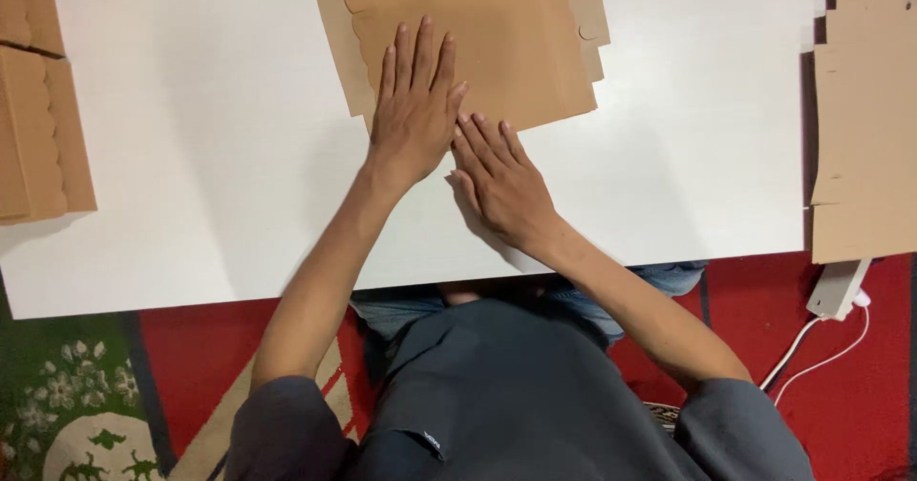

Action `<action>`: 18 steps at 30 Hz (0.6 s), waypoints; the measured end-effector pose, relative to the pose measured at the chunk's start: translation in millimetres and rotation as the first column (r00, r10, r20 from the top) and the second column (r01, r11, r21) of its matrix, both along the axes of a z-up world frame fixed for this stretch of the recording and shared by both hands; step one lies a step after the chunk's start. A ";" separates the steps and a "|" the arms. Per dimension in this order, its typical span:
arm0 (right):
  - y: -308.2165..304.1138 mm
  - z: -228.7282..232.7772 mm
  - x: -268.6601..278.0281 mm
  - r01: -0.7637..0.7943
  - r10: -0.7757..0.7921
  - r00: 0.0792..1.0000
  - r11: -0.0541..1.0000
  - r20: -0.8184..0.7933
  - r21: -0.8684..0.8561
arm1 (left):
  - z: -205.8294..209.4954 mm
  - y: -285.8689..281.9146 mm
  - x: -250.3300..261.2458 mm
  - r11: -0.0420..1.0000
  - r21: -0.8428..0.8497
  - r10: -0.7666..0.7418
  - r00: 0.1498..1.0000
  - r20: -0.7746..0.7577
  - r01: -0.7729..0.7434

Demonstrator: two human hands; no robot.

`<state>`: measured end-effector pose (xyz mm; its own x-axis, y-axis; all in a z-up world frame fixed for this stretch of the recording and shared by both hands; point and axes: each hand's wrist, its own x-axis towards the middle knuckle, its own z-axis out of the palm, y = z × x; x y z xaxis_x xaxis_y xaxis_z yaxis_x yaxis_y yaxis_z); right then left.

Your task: Folding flat cardboard sheets into boxes

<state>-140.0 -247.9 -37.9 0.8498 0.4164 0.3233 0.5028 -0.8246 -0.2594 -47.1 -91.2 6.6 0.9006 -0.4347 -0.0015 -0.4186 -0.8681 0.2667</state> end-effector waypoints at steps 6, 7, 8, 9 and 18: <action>-46.8 9.0 4.6 0.085 -0.076 0.991 0.993 0.108 -0.083 | 8.6 0.8 -2.7 1.000 0.003 -0.030 0.999 -0.043 0.030; -59.9 6.5 6.7 0.149 -0.138 0.984 0.984 0.108 -0.099 | 6.5 -5.6 -6.0 0.994 0.106 0.031 1.000 -0.007 -0.030; -73.2 4.1 9.0 0.213 -0.201 0.974 0.970 0.109 -0.114 | 4.6 -12.2 -9.2 0.974 0.206 0.087 0.996 0.034 -0.092; -77.6 3.6 12.9 0.213 -0.201 0.974 0.970 0.108 -0.115 | -7.6 -22.6 -20.8 0.975 0.205 0.086 0.996 0.033 -0.091; -70.1 10.5 63.1 0.216 -0.219 0.964 0.976 -0.150 -0.037 | -44.4 -41.3 -36.7 0.946 0.300 -0.016 0.903 0.429 -0.126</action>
